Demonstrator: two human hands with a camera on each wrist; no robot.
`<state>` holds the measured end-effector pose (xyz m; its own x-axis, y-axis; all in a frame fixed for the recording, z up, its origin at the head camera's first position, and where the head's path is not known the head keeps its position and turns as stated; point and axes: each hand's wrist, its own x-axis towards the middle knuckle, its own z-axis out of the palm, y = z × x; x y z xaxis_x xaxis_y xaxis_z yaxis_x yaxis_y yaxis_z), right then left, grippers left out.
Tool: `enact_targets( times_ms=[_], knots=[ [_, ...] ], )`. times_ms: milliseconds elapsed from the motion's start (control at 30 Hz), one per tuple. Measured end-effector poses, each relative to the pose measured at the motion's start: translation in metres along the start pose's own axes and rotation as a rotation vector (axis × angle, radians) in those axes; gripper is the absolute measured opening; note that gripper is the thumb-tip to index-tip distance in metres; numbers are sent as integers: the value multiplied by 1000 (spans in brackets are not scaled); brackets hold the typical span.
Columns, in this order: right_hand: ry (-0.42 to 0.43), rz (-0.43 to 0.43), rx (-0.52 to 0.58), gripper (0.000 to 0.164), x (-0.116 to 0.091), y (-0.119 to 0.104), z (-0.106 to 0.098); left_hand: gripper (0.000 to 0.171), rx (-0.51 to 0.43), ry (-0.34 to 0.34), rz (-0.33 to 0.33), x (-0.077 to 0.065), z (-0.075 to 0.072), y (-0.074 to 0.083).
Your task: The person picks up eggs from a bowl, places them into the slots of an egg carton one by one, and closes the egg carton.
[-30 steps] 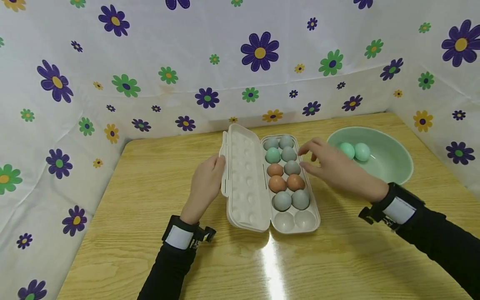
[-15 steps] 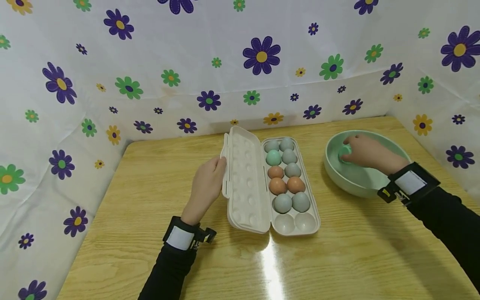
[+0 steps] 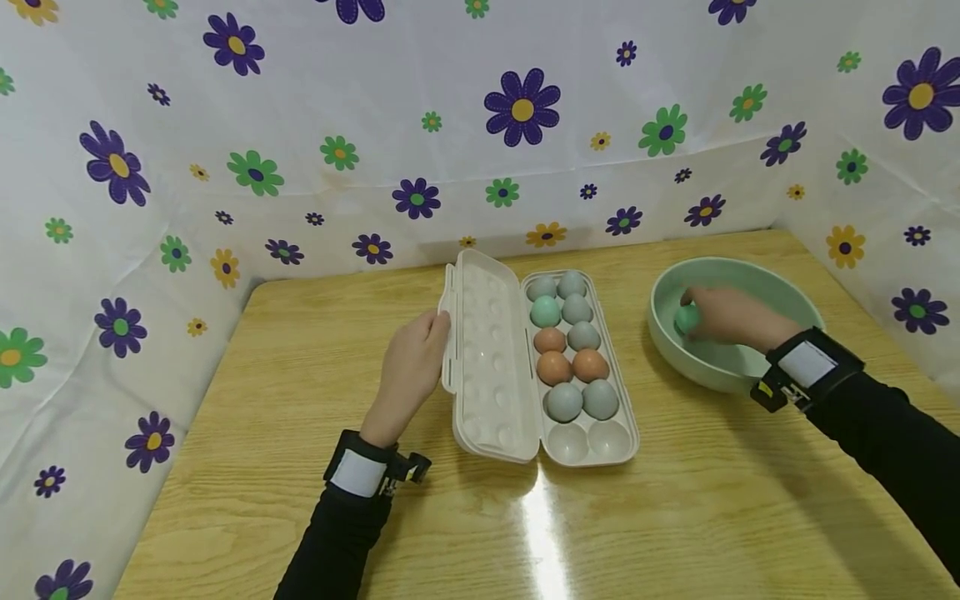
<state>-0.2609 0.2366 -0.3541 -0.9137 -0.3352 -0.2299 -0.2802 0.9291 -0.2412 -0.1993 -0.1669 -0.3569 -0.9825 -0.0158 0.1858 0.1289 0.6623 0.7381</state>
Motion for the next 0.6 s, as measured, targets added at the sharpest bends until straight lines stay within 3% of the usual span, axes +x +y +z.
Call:
enact_targets(
  times_ms=[233,400,600],
  knots=[
    [39,-16,13,50,-2,1,6,41,5,-15,-8,0,-1,0],
    [105,-43,13,45,-7,-5,-3,41,10,-12,-13,-1,-2,0],
    [204,-11,72,48,-19,-16,-21,41,20,-22,-9,-1,-3,2]
  ],
)
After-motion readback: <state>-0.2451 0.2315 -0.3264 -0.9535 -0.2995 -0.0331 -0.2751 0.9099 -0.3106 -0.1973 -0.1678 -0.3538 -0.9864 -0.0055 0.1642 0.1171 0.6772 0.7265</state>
